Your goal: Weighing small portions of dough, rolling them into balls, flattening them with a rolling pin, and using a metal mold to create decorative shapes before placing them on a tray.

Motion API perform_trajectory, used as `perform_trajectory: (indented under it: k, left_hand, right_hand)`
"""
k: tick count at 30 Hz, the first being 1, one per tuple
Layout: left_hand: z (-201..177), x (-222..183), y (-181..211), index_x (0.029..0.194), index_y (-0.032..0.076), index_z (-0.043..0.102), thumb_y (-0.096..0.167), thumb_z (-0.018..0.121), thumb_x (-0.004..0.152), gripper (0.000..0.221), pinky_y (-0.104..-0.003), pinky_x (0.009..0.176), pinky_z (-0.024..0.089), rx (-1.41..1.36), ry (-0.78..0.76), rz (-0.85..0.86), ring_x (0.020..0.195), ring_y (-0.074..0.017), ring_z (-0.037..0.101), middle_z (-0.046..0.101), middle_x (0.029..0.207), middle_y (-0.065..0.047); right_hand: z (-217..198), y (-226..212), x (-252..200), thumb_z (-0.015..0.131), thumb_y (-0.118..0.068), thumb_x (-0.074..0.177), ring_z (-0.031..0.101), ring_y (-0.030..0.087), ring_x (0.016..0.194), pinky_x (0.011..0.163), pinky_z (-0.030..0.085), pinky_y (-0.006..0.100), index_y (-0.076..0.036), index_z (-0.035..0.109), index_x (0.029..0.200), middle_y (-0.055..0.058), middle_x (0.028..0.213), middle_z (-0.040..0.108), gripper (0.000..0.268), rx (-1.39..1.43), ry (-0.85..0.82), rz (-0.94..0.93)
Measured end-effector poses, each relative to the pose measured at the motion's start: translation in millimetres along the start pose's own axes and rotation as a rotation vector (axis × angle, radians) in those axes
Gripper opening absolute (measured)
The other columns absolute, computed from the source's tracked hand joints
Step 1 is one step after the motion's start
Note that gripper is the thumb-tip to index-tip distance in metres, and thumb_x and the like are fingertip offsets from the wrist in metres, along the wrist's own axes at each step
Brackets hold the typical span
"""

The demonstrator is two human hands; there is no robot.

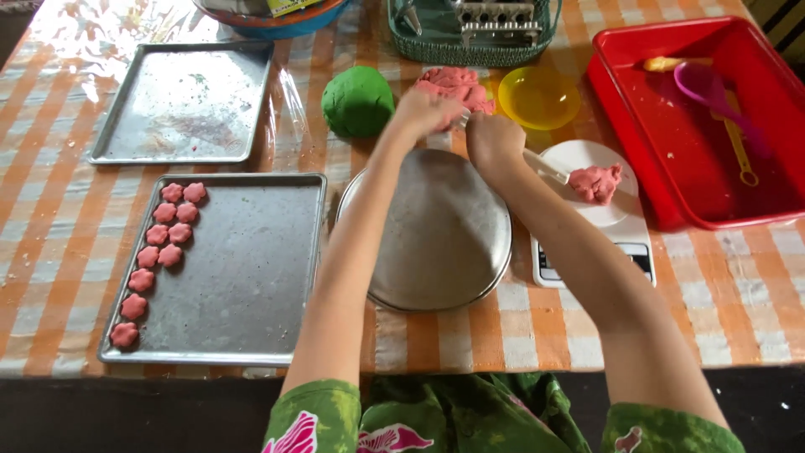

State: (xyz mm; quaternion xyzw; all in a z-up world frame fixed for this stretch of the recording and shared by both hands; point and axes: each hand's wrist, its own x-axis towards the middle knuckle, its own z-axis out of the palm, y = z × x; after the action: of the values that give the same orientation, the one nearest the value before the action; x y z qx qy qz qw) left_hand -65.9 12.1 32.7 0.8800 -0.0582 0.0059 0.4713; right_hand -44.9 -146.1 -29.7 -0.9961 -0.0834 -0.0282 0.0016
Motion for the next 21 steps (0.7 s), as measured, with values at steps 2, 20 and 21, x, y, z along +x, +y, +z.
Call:
perform_trajectory:
  k: [2, 20, 21]
  left_hand:
    - [-27.5, 0.4, 30.5, 0.073, 0.005, 0.066, 0.024, 0.059, 0.09, 0.026, -0.037, 0.072, 0.053, -0.145, -0.069, -0.084, 0.085, -0.03, 0.066, 0.068, 0.082, -0.016]
    - [104.5, -31.0, 115.2, 0.116, 0.003, 0.057, 0.005, 0.071, 0.093, 0.026, -0.014, 0.057, 0.066, -0.353, -0.184, 0.51, 0.067, -0.0107, 0.078, 0.078, 0.088, -0.007]
    - [132.6, -26.8, 109.7, 0.12, 0.0, 0.051, 0.001, 0.074, 0.091, 0.036, -0.012, 0.045, 0.066, -0.311, -0.081, 0.642, 0.06, -0.0112, 0.078, 0.078, 0.091, -0.011]
  right_hand:
    - [2.2, 8.6, 10.2, 0.05, -0.009, 0.102, 0.074, 0.032, 0.086, 0.063, 0.056, 0.048, -0.007, 0.07, 0.107, 0.009, 0.092, 0.075, 0.021, -0.142, -0.028, -0.06]
    - [-88.4, 271.5, -76.9, 0.056, 0.007, 0.096, 0.065, 0.054, 0.103, 0.079, 0.059, 0.065, 0.01, 0.052, 0.139, 0.034, 0.123, 0.063, 0.043, 0.028, -0.029, 0.525]
    - [-76.8, 280.5, -80.6, 0.051, 0.006, 0.094, 0.064, 0.058, 0.106, 0.079, 0.056, 0.068, 0.01, 0.054, 0.14, 0.035, 0.125, 0.064, 0.047, 0.039, -0.058, 0.533]
